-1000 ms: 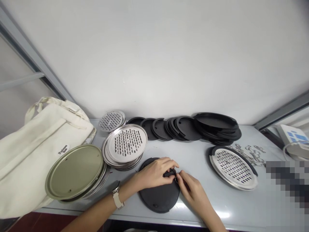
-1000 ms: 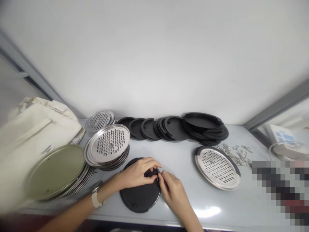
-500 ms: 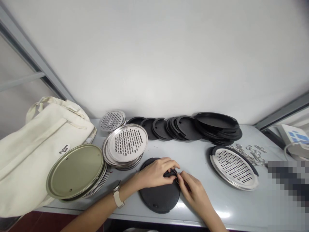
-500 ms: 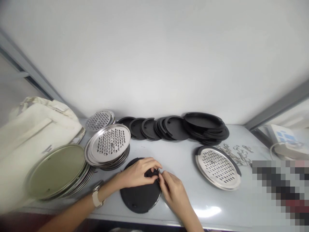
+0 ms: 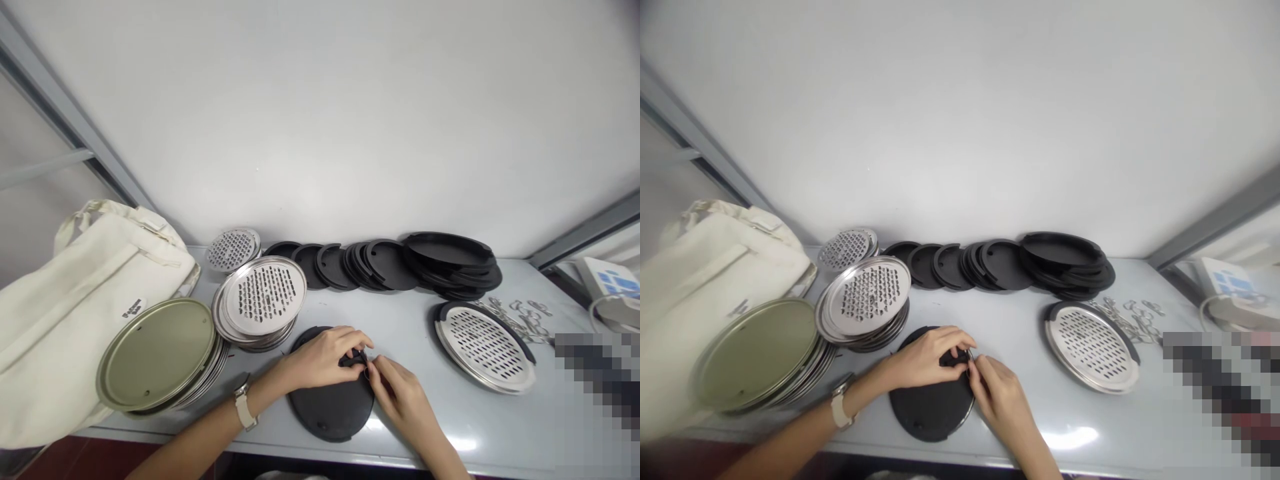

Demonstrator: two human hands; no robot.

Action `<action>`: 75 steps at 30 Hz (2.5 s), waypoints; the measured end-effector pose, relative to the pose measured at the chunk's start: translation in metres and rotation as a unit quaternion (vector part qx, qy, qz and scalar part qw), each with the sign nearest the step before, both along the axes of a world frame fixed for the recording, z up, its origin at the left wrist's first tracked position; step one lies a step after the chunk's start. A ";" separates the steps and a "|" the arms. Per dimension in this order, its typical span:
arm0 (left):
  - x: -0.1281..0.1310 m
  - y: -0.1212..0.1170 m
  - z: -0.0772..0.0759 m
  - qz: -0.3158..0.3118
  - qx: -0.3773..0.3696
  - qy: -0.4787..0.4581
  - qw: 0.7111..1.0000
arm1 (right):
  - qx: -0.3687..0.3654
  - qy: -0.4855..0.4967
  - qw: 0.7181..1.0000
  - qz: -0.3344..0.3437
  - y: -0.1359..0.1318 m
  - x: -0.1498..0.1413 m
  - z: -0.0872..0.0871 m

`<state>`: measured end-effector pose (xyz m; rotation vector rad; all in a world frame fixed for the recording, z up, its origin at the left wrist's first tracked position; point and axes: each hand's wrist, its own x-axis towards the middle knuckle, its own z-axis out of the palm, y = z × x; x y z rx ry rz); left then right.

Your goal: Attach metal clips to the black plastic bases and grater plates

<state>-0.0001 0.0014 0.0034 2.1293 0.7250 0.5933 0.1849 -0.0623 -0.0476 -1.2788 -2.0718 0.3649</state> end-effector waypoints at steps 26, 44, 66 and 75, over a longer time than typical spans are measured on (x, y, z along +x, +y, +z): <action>0.000 -0.001 -0.002 0.010 -0.003 0.010 1.000 | -0.001 0.021 0.999 -0.027 0.000 0.001 0.006; -0.001 -0.002 0.001 0.010 0.001 0.013 1.000 | -0.076 0.016 0.997 -0.005 0.002 0.000 0.006; 0.000 -0.001 0.000 -0.012 0.000 -0.001 1.000 | -0.034 0.027 0.999 -0.006 0.000 0.001 0.000; 0.000 -0.001 -0.001 -0.010 0.006 0.001 1.000 | -0.121 0.054 0.991 -0.001 0.003 -0.001 0.009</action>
